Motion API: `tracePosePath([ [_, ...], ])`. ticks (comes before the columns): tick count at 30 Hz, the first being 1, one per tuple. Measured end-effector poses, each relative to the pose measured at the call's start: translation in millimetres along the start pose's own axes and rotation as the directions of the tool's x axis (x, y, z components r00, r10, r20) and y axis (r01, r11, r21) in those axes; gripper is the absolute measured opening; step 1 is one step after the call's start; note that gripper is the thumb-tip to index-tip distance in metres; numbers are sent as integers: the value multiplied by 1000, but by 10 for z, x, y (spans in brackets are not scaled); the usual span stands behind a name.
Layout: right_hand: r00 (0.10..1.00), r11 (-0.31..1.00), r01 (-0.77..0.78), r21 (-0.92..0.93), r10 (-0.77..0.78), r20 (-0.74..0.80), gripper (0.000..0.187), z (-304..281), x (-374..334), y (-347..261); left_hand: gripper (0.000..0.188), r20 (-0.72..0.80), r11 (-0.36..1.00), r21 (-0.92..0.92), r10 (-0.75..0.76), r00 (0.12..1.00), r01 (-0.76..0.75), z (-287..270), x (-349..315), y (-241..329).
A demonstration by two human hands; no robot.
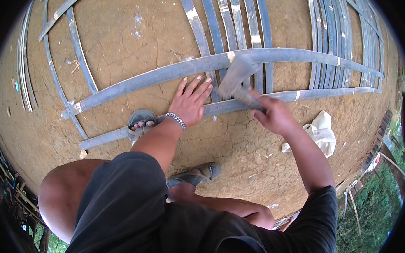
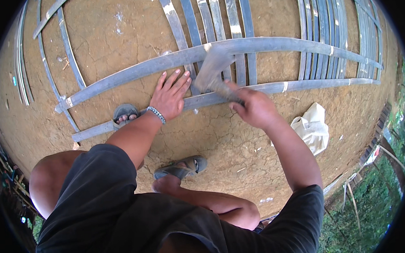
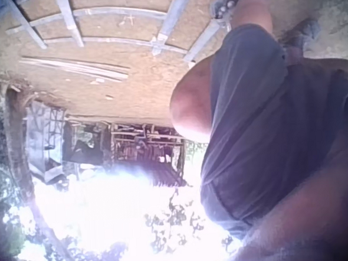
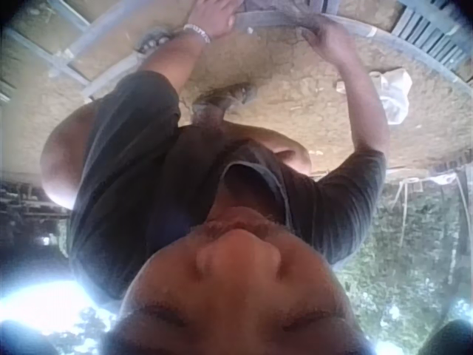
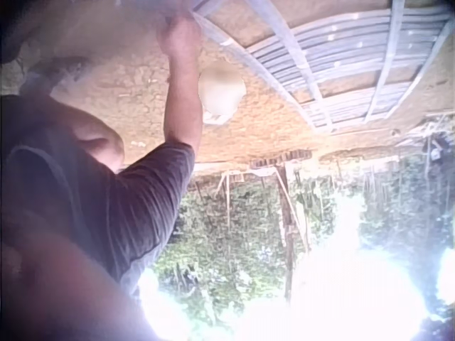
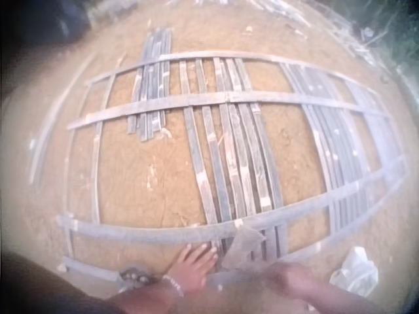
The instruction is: The person constructs a bamboo lattice frame by hand on the ground, placing small wooden pegs into pre-drilled holes in the slats and using a small axe to hammer them flush.
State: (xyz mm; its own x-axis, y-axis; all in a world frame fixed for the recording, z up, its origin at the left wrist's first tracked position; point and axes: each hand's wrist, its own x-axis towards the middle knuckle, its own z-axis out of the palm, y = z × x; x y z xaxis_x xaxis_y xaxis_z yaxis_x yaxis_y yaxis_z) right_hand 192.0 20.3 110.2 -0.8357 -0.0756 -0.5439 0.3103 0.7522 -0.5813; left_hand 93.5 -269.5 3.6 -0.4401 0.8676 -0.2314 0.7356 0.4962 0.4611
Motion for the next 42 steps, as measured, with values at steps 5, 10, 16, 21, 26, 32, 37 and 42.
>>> tracePosePath([
  [5,980,999,11,-51,0,199,69,-109,91,-96,70,15,1000,7,-10,1000,9,-14,-14,12],
  [10,977,993,-10,-116,34,211,70,-39,78,-54,70,4,1000,-3,-2,1000,2,-14,13,3],
  [16,992,996,-81,24,78,101,70,-183,113,-56,71,-2,1000,-13,-4,1000,4,-19,6,6],
  [21,961,976,61,-209,-2,275,69,-123,82,-76,70,-8,1000,-12,-8,1000,7,-2,-6,10],
  [26,993,994,-91,-67,85,-80,58,79,-193,-46,70,-14,1000,1,1,1000,-1,24,-8,2],
  [32,958,952,-285,111,287,3,47,593,-645,-81,72,2,1000,-1,-5,1000,5,16,-22,9],
  [37,976,999,-8,45,18,-219,63,781,-644,-278,72,-7,1000,-18,-5,1000,5,-5,-11,6],
  [42,810,971,228,74,-147,-567,62,1060,-644,-370,70,-7,1000,11,-3,1000,3,-24,-4,13],
])
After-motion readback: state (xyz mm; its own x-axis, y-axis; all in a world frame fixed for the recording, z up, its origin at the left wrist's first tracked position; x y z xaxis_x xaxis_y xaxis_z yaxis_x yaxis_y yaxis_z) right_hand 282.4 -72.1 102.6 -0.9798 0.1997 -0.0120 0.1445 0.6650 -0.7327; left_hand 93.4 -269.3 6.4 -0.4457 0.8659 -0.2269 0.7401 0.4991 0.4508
